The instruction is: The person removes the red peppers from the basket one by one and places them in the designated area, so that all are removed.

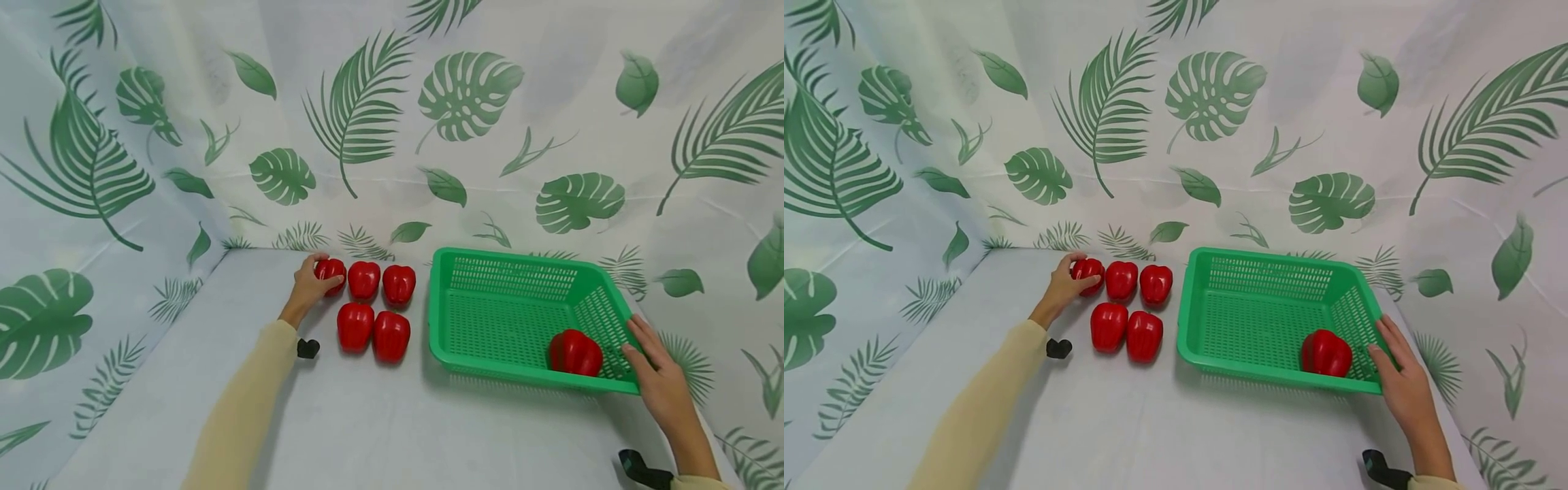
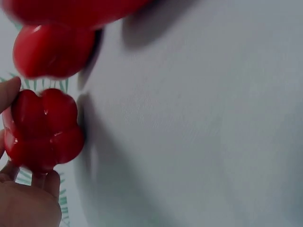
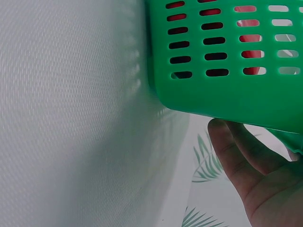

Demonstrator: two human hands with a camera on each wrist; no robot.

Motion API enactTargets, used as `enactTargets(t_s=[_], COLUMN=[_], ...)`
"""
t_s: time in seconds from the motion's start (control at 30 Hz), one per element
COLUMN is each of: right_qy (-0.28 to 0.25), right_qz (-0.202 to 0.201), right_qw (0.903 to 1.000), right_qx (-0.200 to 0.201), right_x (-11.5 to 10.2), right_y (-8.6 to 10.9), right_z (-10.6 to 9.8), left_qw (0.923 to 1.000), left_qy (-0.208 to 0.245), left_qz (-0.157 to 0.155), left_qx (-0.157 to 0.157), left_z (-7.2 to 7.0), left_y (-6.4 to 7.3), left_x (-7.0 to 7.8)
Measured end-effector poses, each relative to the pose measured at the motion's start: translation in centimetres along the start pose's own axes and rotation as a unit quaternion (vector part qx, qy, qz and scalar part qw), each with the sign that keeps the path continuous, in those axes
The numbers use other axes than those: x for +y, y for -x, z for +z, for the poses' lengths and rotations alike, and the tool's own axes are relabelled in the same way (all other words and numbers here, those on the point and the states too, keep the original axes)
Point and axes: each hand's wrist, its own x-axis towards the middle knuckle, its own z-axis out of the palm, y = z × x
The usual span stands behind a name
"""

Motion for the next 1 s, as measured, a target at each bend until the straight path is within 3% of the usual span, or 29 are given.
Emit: enactTargets(t_s=[0.23, 0.57, 1.0], right_qy=[0.000, 0.004, -0.006], right_qz=[-0.001, -0.004, -0.014], right_qw=[1.0000, 1.0000, 0.9999], right_qx=[-0.005, 0.000, -0.001], right_x=[0.05, 0.24, 0.30], right_y=[0.13, -0.07, 0.23], right_z=[0.12, -0.11, -0.10], left_qw=[0.9999, 0.9974, 0.9978], left_qy=[-0.005, 0.069, 0.064], left_qz=[0.013, 0.014, 0.015], left_qx=[0.006, -0.014, -0.012], left_z=[0.37, 0.20, -0.36], left_y=[0.46, 0.64, 0.66], left_x=[0.12, -0.23, -0.28])
